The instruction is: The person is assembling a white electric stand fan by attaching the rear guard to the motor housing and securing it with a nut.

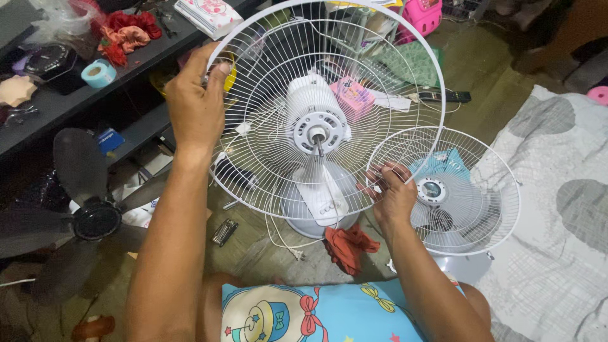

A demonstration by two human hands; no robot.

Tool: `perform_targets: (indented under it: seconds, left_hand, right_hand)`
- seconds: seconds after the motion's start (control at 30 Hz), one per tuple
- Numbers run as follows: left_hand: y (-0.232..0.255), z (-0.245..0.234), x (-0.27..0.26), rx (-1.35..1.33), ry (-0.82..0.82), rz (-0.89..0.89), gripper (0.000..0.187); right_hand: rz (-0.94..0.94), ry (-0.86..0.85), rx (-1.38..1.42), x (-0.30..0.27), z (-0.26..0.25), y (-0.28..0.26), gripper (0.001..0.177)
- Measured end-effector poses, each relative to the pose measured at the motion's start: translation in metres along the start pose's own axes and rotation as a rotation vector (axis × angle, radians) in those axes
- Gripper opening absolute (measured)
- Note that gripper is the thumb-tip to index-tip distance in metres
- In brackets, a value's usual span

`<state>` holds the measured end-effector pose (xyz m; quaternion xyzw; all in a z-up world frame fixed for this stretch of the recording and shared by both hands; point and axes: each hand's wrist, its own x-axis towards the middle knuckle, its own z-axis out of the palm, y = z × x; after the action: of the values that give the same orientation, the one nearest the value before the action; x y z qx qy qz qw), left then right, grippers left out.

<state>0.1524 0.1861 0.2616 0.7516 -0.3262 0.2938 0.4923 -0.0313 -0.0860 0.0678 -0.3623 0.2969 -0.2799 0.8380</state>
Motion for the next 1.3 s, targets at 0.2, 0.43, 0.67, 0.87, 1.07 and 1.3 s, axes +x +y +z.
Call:
perform_targets:
  seconds: [0.2, 0.43, 0.67, 0.87, 1.07, 1.3]
  left_hand:
    - [-0.003, 0.003, -0.003, 0.005, 0.016, -0.027, 0.025]
    - [-0.001, 0.005, -0.004, 0.083, 0.059, 0.044, 0.023]
    - [0.006, 0.006, -0.006, 0.159, 0.09, 0.03, 0.018]
    - [0.003, 0.009, -0.008, 0.161, 0.122, 0.078, 0.012]
    - [0.0, 0.008, -0.009, 0.17, 0.116, 0.069, 0.01]
    - [-0.003, 0.009, -0.01, 0.199, 0.118, 0.09, 0.006]
  right_hand:
    - [0.014, 0.014, -0.032, 0.0, 0.002, -0.003, 0.025]
    - [0.001, -0.013, 0.013, 0.008, -0.001, 0.009, 0.026]
    - [-0.007, -0.048, 0.015, 0.025, -0.004, 0.028, 0.026]
    - [0.032, -0.051, -0.069, 0.031, -0.008, 0.038, 0.029]
    - [0.099, -0.033, -0.148, 0.029, -0.011, 0.039, 0.037]
    - [0.113, -0.043, -0.211, 0.029, -0.013, 0.045, 0.04]
